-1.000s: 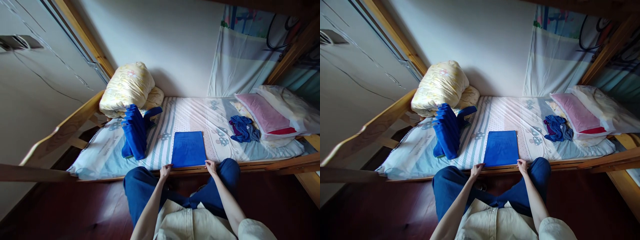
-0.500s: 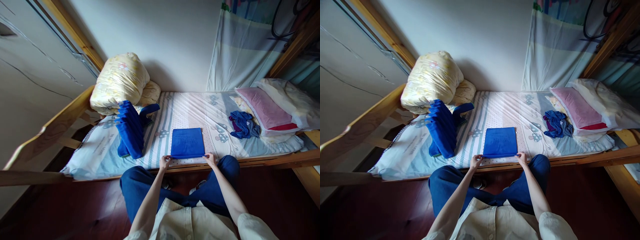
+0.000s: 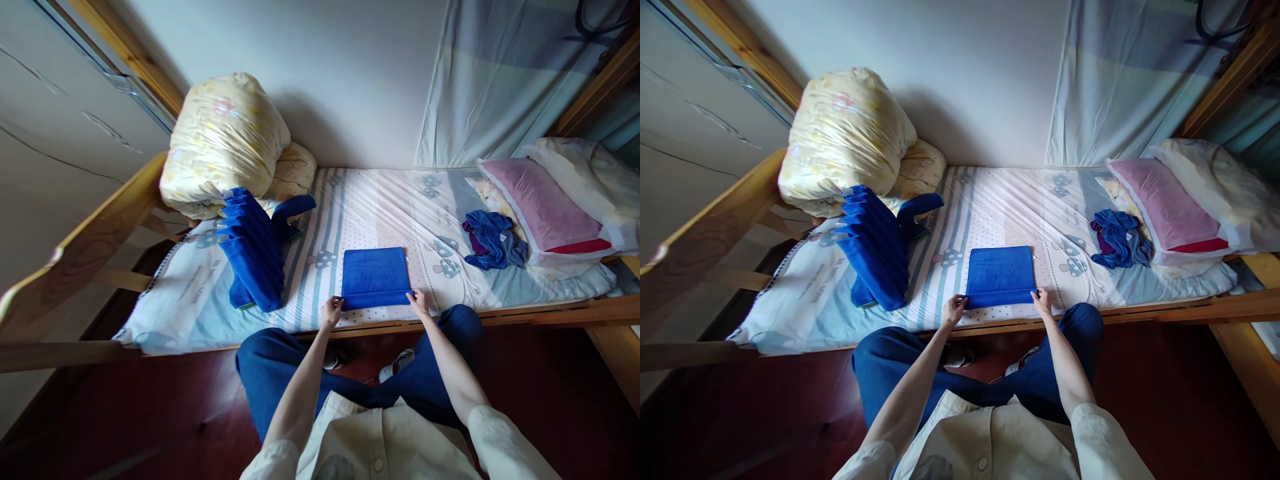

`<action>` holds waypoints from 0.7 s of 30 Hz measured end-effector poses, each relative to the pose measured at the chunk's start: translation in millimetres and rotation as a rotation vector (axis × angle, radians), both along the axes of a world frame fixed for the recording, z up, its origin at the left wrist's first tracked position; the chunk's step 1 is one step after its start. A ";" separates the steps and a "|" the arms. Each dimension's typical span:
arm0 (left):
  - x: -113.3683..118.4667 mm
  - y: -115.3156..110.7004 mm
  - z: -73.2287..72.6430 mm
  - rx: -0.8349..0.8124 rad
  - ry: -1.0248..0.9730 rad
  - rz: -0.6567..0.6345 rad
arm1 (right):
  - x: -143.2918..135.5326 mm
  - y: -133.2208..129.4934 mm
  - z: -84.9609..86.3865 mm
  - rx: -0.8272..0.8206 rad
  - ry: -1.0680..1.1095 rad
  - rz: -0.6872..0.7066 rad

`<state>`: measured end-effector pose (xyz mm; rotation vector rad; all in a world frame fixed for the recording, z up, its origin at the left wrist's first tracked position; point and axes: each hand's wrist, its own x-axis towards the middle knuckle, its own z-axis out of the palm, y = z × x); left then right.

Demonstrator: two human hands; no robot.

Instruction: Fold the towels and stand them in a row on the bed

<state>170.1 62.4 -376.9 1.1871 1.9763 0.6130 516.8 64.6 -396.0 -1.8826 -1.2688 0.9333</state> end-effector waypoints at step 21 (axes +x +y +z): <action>10.7 -26.2 -26.3 0.055 0.206 0.017 | -30.0 -24.3 -29.5 -0.026 -0.446 -0.154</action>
